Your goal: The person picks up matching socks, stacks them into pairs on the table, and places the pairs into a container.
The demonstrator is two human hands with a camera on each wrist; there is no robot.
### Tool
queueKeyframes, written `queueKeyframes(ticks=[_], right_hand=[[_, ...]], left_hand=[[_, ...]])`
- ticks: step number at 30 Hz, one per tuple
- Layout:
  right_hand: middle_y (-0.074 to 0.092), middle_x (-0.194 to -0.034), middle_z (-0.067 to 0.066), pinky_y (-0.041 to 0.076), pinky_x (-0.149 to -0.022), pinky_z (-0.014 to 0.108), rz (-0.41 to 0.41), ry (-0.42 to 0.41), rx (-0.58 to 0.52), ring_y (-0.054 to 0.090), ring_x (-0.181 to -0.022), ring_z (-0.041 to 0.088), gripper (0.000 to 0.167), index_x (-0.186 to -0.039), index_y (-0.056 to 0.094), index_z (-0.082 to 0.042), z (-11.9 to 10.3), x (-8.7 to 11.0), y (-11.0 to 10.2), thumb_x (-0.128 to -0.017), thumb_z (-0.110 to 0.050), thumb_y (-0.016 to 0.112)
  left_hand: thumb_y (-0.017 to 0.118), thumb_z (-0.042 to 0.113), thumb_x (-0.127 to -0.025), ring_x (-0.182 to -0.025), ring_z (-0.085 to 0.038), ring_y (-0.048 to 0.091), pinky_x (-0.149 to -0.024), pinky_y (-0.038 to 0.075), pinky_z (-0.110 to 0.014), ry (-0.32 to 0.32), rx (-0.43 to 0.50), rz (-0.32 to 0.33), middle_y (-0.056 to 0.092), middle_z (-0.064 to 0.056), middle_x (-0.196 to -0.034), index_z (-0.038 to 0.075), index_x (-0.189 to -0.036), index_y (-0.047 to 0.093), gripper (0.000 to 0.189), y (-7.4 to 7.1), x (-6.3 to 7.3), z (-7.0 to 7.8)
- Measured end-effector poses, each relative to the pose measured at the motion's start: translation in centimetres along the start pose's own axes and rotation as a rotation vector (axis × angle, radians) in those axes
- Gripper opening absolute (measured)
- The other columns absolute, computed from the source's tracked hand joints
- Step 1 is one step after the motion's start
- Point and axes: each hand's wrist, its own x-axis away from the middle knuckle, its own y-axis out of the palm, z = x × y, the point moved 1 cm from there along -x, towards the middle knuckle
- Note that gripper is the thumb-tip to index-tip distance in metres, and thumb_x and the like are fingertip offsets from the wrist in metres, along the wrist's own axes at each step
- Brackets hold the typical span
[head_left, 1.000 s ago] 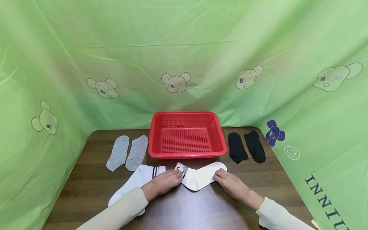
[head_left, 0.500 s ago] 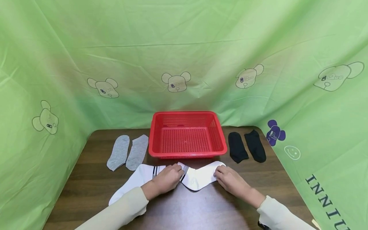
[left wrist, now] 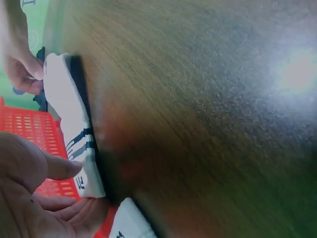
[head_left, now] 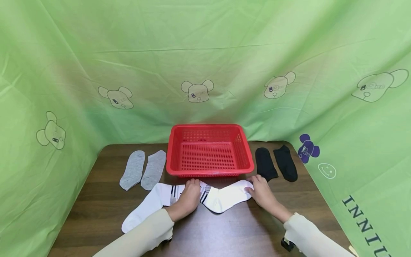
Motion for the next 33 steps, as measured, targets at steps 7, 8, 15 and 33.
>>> queueKeyframes(ticks=[7, 8, 15, 33], right_hand=[[0.068, -0.100, 0.021, 0.055, -0.084, 0.050, -0.106, 0.086, -0.063, 0.066, -0.096, 0.037, 0.029, -0.108, 0.068, 0.009, 0.7, -0.7, 0.4, -0.084, -0.002, 0.080], [0.068, -0.101, 0.021, 0.055, -0.085, 0.050, -0.112, 0.093, -0.071, 0.066, -0.097, 0.037, 0.029, -0.108, 0.068, 0.009, 0.7, -0.7, 0.5, -0.084, -0.001, 0.079], [0.068, -0.093, 0.016, 0.054, -0.078, 0.044, -0.123, 0.156, -0.135, 0.064, -0.088, 0.029, 0.018, -0.099, 0.069, 0.005, 0.9, -1.0, 0.3, -0.083, 0.001, 0.078], [0.070, -0.086, 0.009, 0.051, -0.071, 0.030, -0.158, 0.290, -0.299, 0.063, -0.080, 0.018, 0.011, -0.094, 0.070, 0.001, 0.8, -1.4, 0.0, -0.087, -0.004, 0.076]], left_hand=[[0.062, -0.014, -0.076, -0.080, -0.032, 0.058, -0.082, 0.050, -0.044, -0.023, 0.095, 0.008, 0.057, -0.013, -0.078, -0.004, -0.089, 0.058, 0.017, 0.4, -0.6, -0.4], [0.064, -0.014, -0.075, -0.080, -0.032, 0.059, -0.081, 0.051, -0.044, -0.038, 0.125, 0.007, 0.058, -0.013, -0.077, -0.004, -0.087, 0.058, 0.017, 0.4, -0.7, -0.5], [0.061, -0.016, -0.069, -0.068, -0.022, 0.050, -0.065, 0.048, -0.038, -0.215, 0.374, -0.033, 0.058, -0.013, -0.071, 0.000, -0.075, 0.060, 0.016, 0.5, -1.3, -1.3], [0.058, -0.016, -0.071, -0.061, -0.022, 0.051, -0.060, 0.049, -0.043, -0.274, 0.289, 0.042, 0.056, -0.008, -0.062, 0.008, -0.061, 0.052, 0.028, -0.4, -1.2, -1.9]])
